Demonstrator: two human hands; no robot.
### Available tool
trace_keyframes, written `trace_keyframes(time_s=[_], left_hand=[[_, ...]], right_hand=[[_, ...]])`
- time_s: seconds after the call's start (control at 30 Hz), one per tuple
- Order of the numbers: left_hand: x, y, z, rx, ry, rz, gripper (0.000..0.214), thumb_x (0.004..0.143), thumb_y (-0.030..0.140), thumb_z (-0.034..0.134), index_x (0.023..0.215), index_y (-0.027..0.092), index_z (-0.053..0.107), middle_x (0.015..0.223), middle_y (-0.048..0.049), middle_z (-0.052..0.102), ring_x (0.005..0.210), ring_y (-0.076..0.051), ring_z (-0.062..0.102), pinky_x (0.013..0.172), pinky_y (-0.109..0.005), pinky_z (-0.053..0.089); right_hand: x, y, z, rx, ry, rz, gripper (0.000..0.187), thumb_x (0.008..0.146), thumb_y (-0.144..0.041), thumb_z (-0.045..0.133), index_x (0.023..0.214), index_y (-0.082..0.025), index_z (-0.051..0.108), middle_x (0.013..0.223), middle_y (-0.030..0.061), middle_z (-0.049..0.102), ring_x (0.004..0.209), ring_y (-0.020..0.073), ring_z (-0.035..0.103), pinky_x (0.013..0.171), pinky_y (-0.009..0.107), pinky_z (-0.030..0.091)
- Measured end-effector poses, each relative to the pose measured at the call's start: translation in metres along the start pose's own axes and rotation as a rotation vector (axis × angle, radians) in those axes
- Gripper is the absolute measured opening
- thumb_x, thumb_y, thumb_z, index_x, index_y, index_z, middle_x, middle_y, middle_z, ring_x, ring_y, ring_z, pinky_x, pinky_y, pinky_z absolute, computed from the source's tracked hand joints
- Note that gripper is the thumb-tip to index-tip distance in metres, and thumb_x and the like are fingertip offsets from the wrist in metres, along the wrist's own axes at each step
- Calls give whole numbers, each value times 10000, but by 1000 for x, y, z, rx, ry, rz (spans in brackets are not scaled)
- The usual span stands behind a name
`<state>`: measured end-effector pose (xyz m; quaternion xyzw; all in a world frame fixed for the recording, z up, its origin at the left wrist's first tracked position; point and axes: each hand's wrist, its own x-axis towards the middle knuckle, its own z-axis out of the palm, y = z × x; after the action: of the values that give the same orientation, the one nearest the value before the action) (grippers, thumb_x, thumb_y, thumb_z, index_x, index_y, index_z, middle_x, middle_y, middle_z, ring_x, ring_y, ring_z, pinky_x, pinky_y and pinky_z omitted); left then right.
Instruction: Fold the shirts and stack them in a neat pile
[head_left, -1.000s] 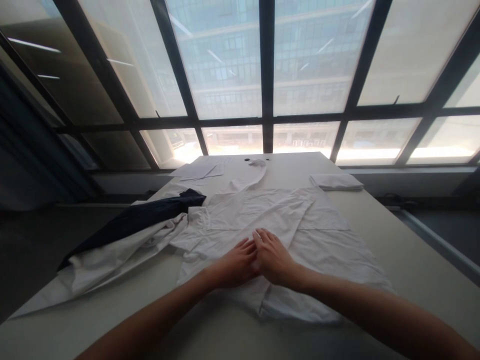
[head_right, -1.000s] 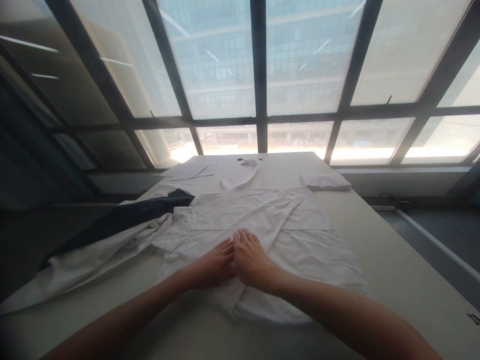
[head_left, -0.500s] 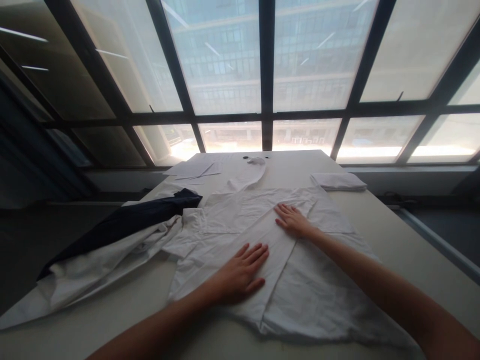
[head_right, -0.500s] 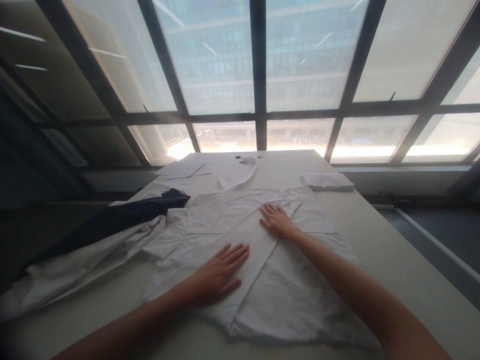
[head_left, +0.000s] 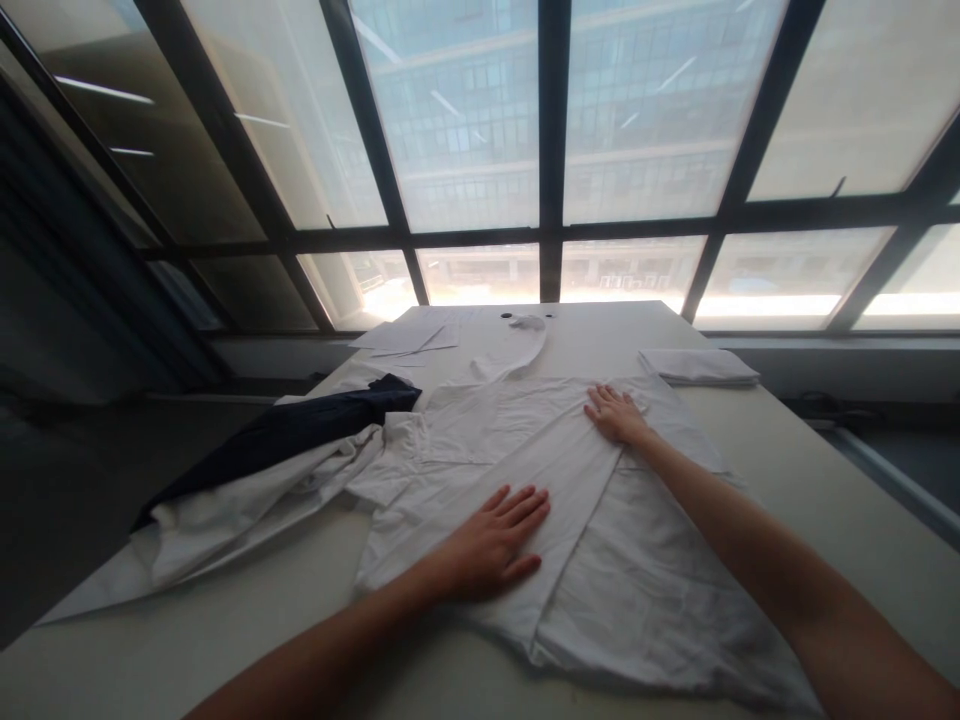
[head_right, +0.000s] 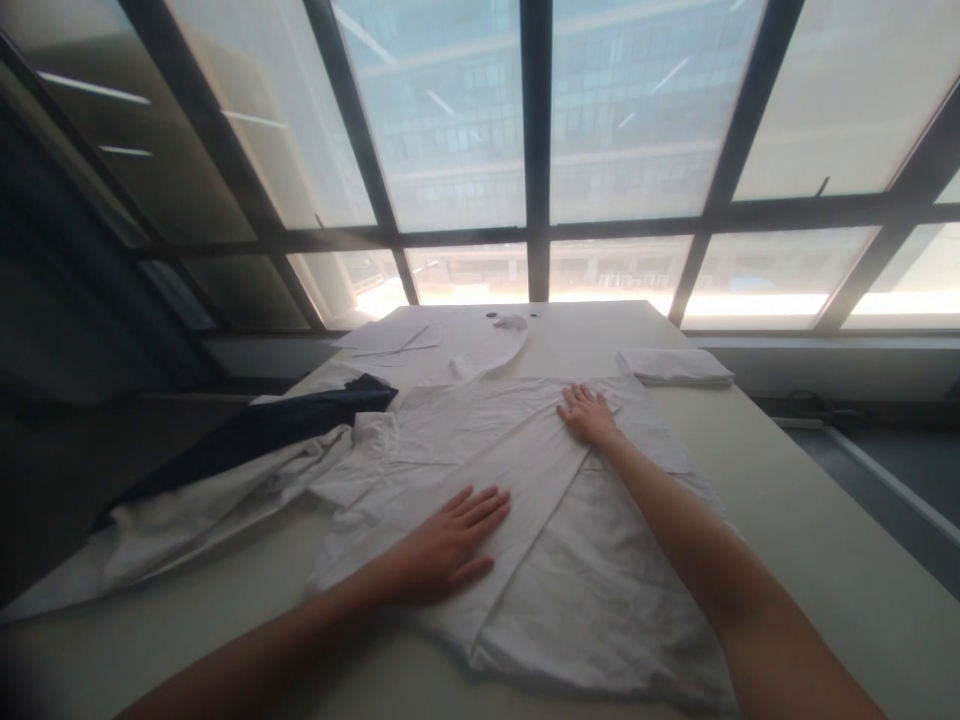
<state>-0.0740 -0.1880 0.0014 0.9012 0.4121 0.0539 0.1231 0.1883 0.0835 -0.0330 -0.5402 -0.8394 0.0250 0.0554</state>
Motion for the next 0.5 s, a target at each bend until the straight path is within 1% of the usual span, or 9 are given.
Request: trace_keyframes(time_s=[0.1, 0.2, 0.3, 0.4, 0.5], left_hand=[[0, -1, 1, -13, -6, -1, 687, 1039, 549, 376, 1621, 241, 181, 1665, -72, 191, 1539, -251, 171, 1257, -457, 100], [1, -11, 1, -12, -10, 3, 662, 1039, 568, 362, 1615, 282, 206, 1661, -48, 218, 1539, -248, 174, 1255, -453, 94], [-2, -35, 0, 25, 5, -74, 643, 1036, 593, 349, 1605, 314, 239, 1660, -38, 225, 1540, -269, 161, 1248, -479, 89], [-8, -63, -2, 69, 40, -213, 648, 1041, 598, 319, 1605, 287, 244, 1662, -55, 215, 1540, -291, 152, 1240, -506, 105], [-14, -78, -2, 101, 67, -281, 637, 1054, 582, 284, 1609, 274, 228, 1662, -52, 212, 1541, -276, 155, 1240, -499, 114]], right_hand=[[0, 1, 3, 0, 29, -4, 617, 1045, -479, 232, 1566, -161, 321, 1657, 138, 235, 1521, 282, 201, 1199, 548, 159], [0, 2, 7, 5, 58, -5, 604, 1043, -471, 251, 1551, -160, 355, 1653, 138, 251, 1511, 291, 227, 1194, 552, 165], [0, 2, 8, 21, 79, -3, 598, 1041, -469, 274, 1537, -155, 383, 1644, 140, 278, 1499, 298, 254, 1192, 551, 169], [0, 2, 8, 37, 90, -2, 590, 1039, -466, 291, 1531, -157, 397, 1636, 137, 299, 1496, 295, 261, 1194, 539, 173], [0, 2, 8, 43, 89, 7, 573, 1038, -457, 303, 1523, -170, 411, 1630, 129, 316, 1496, 282, 264, 1194, 527, 180]])
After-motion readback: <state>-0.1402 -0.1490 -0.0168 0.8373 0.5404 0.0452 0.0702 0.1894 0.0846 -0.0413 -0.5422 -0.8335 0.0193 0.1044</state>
